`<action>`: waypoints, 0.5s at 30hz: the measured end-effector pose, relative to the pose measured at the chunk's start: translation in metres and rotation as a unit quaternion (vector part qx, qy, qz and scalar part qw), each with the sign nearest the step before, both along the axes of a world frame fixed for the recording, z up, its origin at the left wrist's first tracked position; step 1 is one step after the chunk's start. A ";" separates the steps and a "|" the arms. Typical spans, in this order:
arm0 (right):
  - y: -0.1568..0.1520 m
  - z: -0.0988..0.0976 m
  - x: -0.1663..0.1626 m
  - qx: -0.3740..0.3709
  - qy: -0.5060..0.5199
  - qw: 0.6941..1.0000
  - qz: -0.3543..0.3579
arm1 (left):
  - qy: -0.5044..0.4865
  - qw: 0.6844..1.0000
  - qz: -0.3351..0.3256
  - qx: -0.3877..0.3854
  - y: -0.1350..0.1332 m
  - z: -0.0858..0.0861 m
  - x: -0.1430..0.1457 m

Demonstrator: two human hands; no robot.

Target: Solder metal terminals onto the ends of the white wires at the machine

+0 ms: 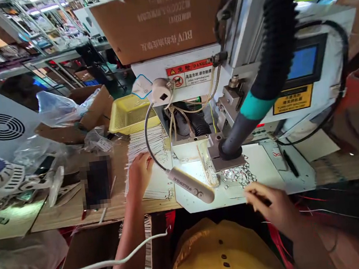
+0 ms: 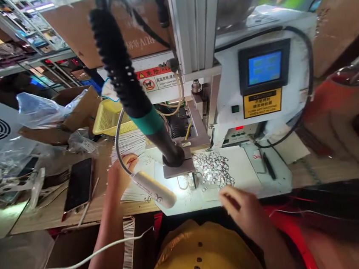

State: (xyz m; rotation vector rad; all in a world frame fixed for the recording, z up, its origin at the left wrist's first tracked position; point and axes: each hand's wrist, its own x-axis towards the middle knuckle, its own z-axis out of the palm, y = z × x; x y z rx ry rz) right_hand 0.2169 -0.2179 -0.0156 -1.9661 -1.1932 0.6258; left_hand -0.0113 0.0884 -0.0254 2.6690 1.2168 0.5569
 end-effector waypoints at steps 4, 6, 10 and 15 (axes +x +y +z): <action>0.001 -0.018 0.020 0.087 -0.124 0.976 -0.156 | -0.081 0.997 -0.004 0.002 -0.007 0.010 -0.007; 0.008 -0.024 0.020 0.111 -0.171 0.965 -0.163 | -0.111 0.993 -0.021 0.014 -0.020 0.020 -0.006; 0.022 -0.028 0.014 0.136 -0.215 0.956 -0.147 | -0.088 0.987 -0.119 -0.065 -0.062 0.031 -0.001; 0.018 -0.021 0.009 0.154 -0.182 0.956 -0.174 | -0.063 0.970 -0.179 -0.155 -0.108 0.025 0.007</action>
